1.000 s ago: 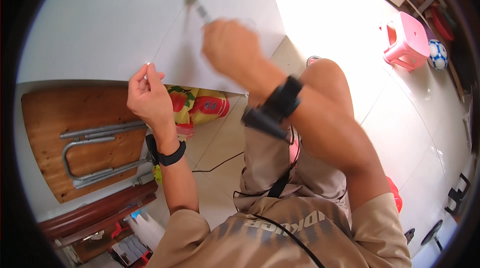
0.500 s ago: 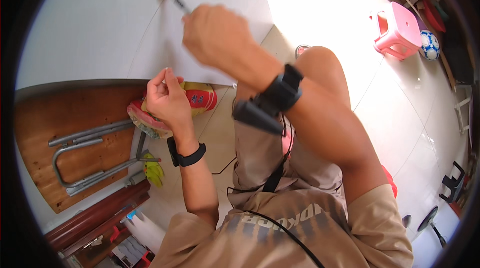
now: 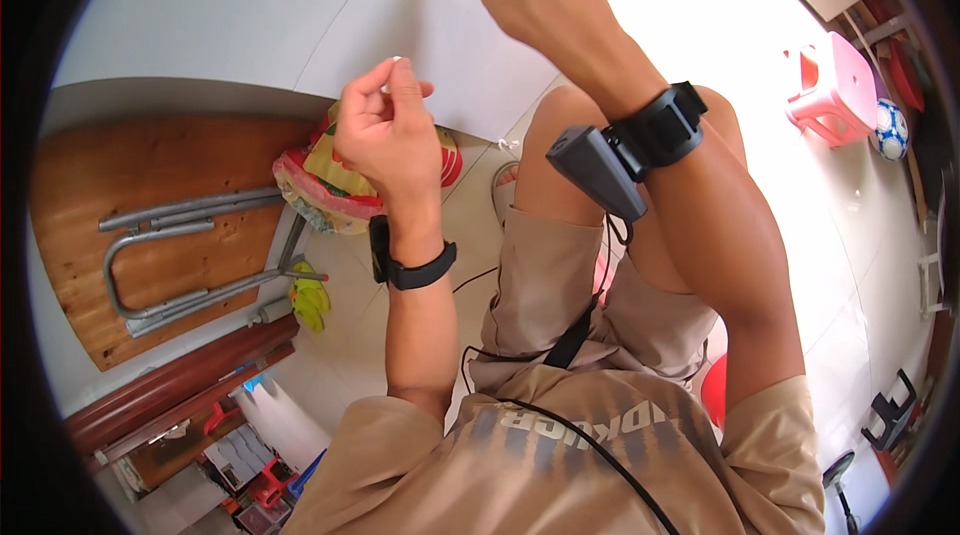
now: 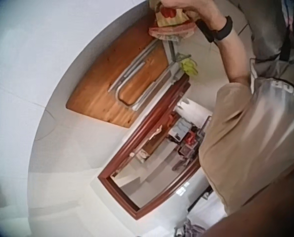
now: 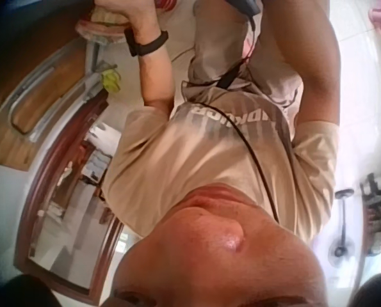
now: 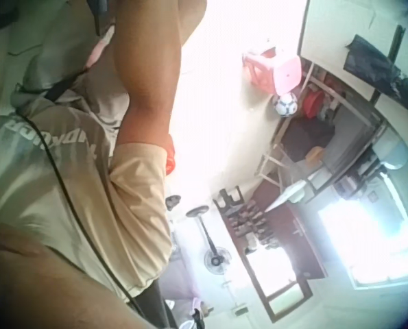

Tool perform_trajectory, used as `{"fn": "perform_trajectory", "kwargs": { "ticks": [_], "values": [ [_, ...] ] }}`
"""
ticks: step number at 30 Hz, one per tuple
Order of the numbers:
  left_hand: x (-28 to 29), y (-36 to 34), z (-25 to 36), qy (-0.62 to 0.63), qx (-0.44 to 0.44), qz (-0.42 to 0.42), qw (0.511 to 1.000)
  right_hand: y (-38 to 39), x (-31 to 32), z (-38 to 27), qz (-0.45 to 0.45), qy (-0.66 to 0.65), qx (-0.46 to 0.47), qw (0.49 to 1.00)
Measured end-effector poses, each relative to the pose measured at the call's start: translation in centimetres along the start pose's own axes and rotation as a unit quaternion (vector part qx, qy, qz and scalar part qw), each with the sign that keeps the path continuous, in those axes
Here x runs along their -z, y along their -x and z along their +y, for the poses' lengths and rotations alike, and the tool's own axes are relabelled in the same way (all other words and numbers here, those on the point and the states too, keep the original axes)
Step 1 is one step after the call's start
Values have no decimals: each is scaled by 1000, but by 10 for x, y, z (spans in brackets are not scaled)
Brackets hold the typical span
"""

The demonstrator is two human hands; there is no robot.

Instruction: The recorder uses a screwdriver to tighten or adjust the door hinge and handle of a white cabinet.

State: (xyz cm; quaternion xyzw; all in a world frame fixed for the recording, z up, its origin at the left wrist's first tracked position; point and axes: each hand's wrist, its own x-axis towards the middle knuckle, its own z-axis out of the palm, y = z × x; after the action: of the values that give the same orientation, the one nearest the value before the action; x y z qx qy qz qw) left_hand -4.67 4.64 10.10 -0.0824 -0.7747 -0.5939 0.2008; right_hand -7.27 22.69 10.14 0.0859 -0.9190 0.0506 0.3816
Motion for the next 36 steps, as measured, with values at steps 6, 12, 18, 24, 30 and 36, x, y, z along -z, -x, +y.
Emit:
{"fn": "perform_trajectory", "kwargs": {
  "ticks": [6, 12, 18, 24, 30, 36],
  "values": [
    [-4, 9, -10, 41, 44, -2, 998, 14, -13, -37, 56, -79, -112, 989],
    [-19, 20, 3, 50, 39, -40, 997, 7, 21, 9, -45, 50, 66, 996],
    [-14, 37, 0, 60, 13, -57, 996, 3, 29, -22, -30, -41, 64, 997],
    [-22, 49, -1, 35, 34, -93, 994, 19, 31, -10, -71, -38, 79, 994],
    [-15, 44, -5, 25, 0, -118, 993, 5, 23, 0, -67, -47, 141, 987],
    [-9, 27, -8, -11, -63, -139, 988, 10, 31, 17, -13, 23, 88, 996]
  ]
}}
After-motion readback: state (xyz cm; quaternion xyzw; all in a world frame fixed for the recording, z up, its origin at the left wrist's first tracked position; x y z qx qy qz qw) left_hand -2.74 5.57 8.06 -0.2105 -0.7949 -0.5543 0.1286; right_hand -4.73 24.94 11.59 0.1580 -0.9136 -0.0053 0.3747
